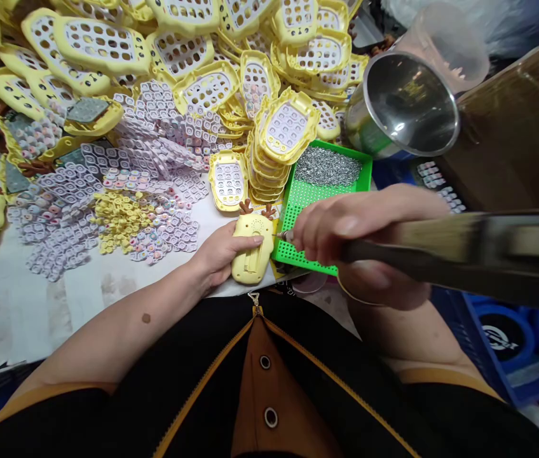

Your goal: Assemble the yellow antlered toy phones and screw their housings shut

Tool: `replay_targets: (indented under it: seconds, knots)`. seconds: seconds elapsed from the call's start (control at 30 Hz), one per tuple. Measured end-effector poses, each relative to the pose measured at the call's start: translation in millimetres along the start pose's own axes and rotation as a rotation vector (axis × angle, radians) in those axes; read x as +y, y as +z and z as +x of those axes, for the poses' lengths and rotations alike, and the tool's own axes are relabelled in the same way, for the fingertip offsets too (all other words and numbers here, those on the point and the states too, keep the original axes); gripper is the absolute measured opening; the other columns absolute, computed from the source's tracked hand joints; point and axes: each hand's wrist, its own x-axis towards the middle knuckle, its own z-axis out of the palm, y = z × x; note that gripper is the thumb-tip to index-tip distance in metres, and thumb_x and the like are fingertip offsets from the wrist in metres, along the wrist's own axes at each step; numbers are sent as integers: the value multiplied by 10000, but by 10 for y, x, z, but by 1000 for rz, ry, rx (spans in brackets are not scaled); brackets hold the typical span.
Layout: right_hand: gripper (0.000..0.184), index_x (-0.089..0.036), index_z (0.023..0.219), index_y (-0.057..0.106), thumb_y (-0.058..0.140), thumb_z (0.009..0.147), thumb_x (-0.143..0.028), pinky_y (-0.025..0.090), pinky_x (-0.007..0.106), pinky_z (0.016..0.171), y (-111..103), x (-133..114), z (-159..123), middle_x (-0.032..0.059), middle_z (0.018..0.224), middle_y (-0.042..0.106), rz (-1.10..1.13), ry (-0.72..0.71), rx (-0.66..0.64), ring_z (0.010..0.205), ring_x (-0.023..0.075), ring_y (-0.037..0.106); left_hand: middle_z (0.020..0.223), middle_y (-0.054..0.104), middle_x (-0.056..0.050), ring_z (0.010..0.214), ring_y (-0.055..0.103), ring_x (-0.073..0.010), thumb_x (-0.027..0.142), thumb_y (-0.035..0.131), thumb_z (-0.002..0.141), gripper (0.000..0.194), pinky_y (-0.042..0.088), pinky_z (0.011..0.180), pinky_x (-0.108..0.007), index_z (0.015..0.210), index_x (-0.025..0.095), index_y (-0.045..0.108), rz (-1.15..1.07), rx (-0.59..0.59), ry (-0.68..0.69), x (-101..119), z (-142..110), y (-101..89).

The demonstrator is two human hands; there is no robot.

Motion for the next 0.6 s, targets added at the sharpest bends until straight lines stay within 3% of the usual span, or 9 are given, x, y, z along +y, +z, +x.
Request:
replay_targets:
  seconds: [0.13,0.27,0.6]
  knots:
    - [154,-329,922,694,723,778,-374,453,306,385,-161,117,125,-53,529,526,-29,-224,152,424,145,517,997,751,-110,800,706,-206,90,775,673,415,555,780,-346,1063,139,640,-13,15,-5,2,9,-18]
    - [183,-331,861,658,731,768,-470,415,274,353,-274,469,204,-73,511,449,-77,-257,335,380,123,473,1000,757,-91,810,705,-190,100,770,702,379,560,775,-322,1056,163,651,-23,-2,13,-5,11,-30]
    - [176,-315,955,695,733,812,-410,441,262,405,-280,719,193,-74,521,514,-15,-280,318,406,109,503,1031,757,-102,809,714,-187,115,783,702,435,574,777,-312,1110,159,640,-8,-7,19,-7,11,-34]
